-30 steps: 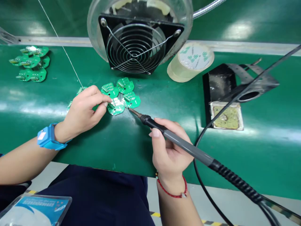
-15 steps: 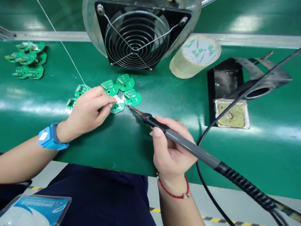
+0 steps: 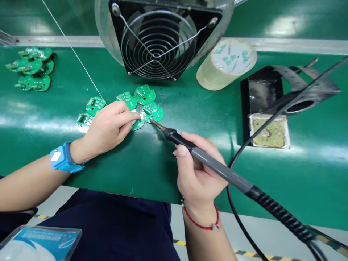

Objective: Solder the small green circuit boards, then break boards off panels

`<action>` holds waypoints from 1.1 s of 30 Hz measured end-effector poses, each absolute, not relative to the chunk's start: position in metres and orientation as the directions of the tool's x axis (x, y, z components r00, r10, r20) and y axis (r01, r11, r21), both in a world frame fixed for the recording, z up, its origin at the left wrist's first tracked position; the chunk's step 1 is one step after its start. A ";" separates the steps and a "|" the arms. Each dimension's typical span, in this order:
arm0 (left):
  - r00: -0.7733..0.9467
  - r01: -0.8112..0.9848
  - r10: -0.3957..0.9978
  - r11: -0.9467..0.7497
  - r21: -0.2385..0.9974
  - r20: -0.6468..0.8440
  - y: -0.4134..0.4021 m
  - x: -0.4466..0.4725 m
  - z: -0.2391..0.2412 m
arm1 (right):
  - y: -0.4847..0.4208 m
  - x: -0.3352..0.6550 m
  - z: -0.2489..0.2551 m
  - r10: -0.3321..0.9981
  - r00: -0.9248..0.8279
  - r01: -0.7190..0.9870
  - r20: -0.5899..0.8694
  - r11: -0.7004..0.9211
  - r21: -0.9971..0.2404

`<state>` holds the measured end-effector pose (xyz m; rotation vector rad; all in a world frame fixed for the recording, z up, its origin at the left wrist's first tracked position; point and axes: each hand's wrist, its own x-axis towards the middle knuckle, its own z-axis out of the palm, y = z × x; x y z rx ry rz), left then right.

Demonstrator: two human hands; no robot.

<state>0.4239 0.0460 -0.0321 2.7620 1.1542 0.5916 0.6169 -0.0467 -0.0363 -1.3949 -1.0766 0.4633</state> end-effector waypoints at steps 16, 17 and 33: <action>0.579 0.699 0.727 -0.676 0.235 0.370 0.058 0.412 -0.025 | -0.044 0.618 -0.035 0.752 0.525 0.283 0.399 0.288 -0.915; 0.551 0.730 0.747 -0.647 0.220 0.372 0.063 0.405 -0.021 | -0.042 0.619 -0.032 0.743 0.536 0.276 0.400 0.293 -0.915; 0.244 0.893 0.969 -0.209 0.399 -0.039 0.076 0.392 -0.011 | 0.037 0.714 -0.046 0.794 0.171 0.881 0.583 0.141 -0.451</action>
